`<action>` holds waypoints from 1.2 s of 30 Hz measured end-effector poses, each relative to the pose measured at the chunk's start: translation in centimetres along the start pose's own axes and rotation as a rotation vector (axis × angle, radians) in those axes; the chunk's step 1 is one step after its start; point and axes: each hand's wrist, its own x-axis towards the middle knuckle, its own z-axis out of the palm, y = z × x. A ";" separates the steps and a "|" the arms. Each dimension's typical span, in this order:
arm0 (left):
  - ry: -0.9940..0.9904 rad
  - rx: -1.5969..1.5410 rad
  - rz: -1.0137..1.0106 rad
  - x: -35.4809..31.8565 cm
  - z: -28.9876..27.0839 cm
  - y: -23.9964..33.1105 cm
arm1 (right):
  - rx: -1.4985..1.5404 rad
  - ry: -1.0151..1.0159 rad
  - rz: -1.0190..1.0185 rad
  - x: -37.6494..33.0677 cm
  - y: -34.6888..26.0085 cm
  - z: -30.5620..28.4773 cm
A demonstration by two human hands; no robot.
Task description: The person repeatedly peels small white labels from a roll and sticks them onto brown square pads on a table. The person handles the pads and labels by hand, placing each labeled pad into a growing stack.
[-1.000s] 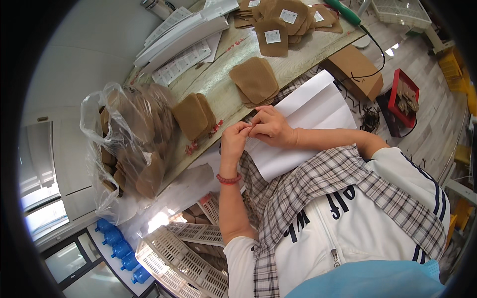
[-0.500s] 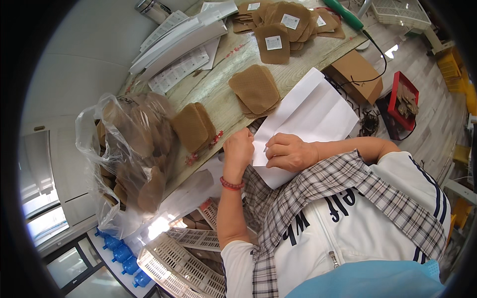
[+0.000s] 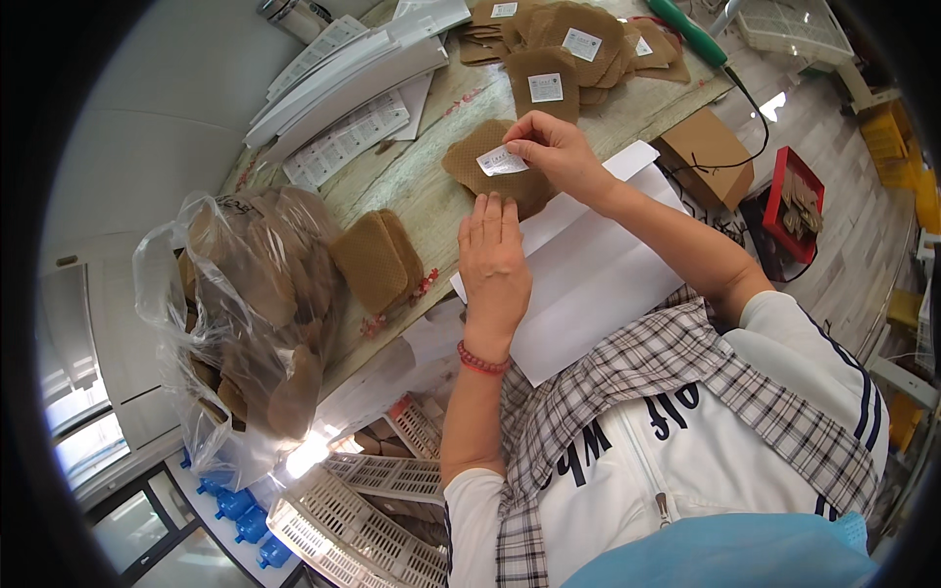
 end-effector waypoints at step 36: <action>-0.033 -0.100 -0.060 0.3 2.2 -1.3 | -0.528 0.123 -0.473 1.5 4.1 0.9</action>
